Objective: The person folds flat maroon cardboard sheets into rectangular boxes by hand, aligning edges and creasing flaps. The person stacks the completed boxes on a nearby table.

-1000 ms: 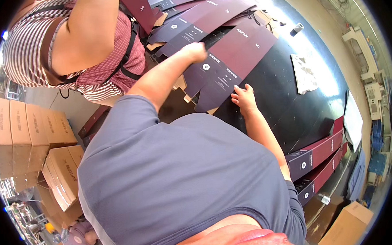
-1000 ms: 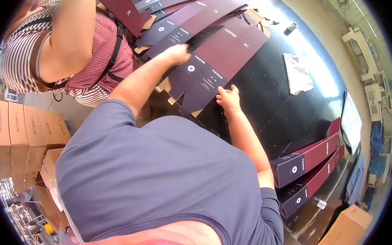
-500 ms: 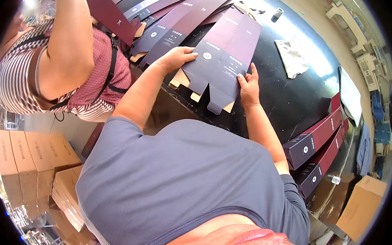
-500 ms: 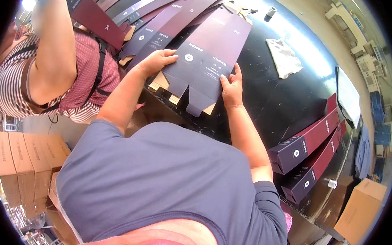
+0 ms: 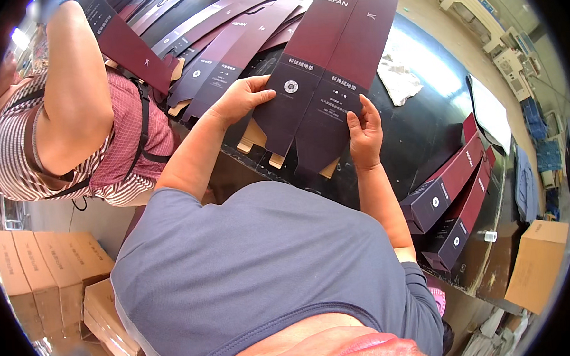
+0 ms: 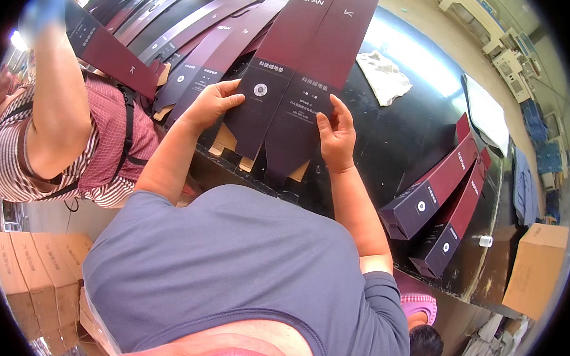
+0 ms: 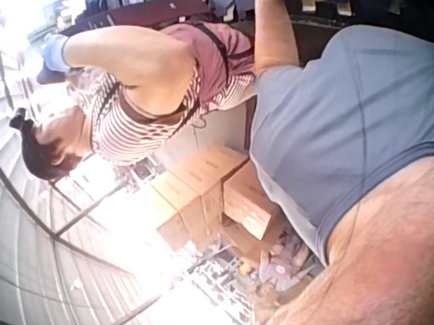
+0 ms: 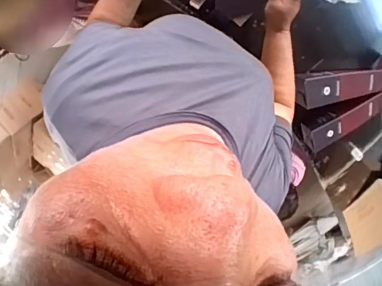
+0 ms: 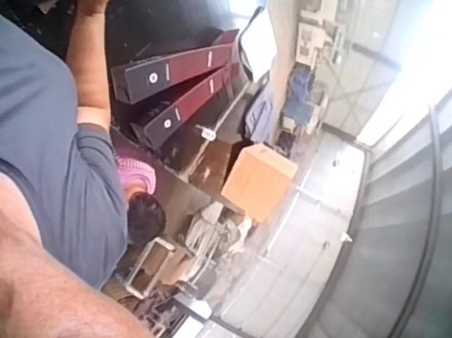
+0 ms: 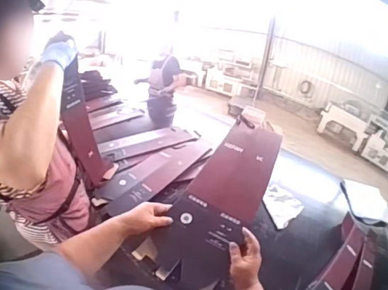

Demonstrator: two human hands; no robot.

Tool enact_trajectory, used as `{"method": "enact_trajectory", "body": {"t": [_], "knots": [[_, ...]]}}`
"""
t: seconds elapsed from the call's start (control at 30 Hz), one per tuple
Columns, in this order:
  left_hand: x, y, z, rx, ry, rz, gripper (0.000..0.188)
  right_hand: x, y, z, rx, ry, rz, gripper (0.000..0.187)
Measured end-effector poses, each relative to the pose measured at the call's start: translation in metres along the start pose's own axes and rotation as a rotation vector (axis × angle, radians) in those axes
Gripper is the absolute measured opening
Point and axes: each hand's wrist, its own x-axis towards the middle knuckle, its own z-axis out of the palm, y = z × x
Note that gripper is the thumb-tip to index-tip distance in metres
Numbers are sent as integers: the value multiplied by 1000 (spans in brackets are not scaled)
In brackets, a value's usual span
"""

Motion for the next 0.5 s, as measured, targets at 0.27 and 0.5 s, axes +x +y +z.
{"method": "enact_trajectory", "body": {"t": [0.27, 0.5], "knots": [[-1, 15, 8, -12, -29, 65, 41, 10, -30, 1, 56, 48, -61, 42], [-11, 31, 12, -63, 47, 87, 49, 2, -44, -16, -137, 40, -113, 31]]}}
